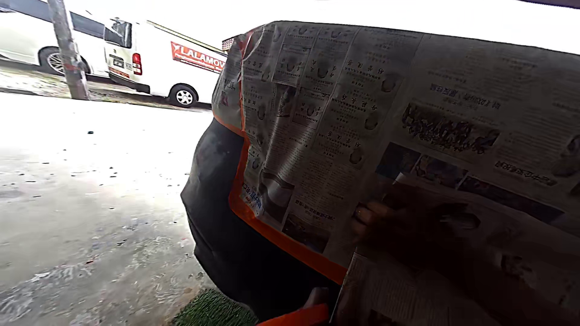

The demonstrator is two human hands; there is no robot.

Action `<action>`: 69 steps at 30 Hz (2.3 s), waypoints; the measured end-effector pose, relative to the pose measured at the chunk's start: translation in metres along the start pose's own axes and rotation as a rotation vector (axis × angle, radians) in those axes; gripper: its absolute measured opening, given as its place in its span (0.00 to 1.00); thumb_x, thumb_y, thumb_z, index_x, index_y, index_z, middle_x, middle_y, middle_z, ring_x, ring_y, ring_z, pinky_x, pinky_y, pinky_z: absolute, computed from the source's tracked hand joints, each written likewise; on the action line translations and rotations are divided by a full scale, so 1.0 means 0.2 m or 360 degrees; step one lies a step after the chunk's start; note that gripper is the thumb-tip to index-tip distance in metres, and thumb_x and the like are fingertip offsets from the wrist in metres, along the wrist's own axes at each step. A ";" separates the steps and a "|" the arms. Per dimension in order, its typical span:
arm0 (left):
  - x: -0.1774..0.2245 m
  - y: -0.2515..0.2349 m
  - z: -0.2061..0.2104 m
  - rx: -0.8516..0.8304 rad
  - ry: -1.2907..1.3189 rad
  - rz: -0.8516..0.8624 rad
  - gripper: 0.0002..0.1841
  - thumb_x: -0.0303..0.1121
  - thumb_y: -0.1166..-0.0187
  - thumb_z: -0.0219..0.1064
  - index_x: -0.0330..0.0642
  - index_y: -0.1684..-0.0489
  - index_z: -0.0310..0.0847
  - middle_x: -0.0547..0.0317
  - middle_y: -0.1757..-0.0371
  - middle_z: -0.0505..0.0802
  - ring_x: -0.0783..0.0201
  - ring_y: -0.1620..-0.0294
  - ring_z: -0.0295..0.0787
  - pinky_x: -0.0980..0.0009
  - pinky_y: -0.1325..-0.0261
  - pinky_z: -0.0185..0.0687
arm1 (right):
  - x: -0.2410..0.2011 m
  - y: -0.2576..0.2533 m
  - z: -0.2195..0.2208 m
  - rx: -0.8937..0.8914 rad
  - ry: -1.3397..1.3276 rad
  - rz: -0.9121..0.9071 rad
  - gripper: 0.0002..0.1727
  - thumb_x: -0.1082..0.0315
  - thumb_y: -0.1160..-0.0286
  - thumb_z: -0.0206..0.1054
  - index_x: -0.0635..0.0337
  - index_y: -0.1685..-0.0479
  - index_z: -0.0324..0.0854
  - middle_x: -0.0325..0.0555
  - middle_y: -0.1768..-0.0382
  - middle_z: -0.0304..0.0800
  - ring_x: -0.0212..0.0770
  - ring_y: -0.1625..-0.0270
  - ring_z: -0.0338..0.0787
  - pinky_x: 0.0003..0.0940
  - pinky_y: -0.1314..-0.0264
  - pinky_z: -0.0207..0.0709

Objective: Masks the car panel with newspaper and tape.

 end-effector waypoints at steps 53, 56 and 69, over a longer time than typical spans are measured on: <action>0.11 -0.46 -0.21 -0.0292 0.0900 -0.0187 0.48 0.20 0.21 0.61 0.23 0.11 0.21 0.48 0.46 0.91 0.68 0.51 0.93 0.67 0.53 0.94 | 0.03 0.00 0.05 -0.0113 -0.2030 0.1394 0.29 0.39 0.28 0.73 0.46 0.33 0.87 0.30 0.39 0.90 0.29 0.32 0.84 0.33 0.29 0.79; 0.15 -0.53 -0.21 -0.0432 0.0922 -0.0189 0.55 0.21 0.23 0.67 0.24 0.11 0.13 0.44 0.43 0.92 0.68 0.50 0.95 0.65 0.49 0.95 | 0.00 -0.02 0.05 -0.0077 -0.1960 0.1321 0.37 0.30 0.32 0.69 0.39 0.26 0.84 0.26 0.30 0.85 0.33 0.20 0.74 0.58 0.17 0.61; 0.09 -0.59 -0.27 -0.0648 0.0351 -0.0152 0.25 0.41 0.12 0.58 0.40 0.20 0.71 0.64 0.74 0.91 0.67 0.81 0.84 0.65 0.77 0.84 | 0.04 -0.02 0.00 0.0348 -0.1990 0.1732 0.04 0.59 0.11 0.58 0.43 0.51 0.76 0.33 0.56 0.84 0.31 0.56 0.85 0.22 0.56 0.80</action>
Point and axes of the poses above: each hand's wrist, its own y-axis away from the middle knuckle, its own z-axis out of the palm, x = y × z, the point moved 7 cm from there along -y, towards the middle knuckle
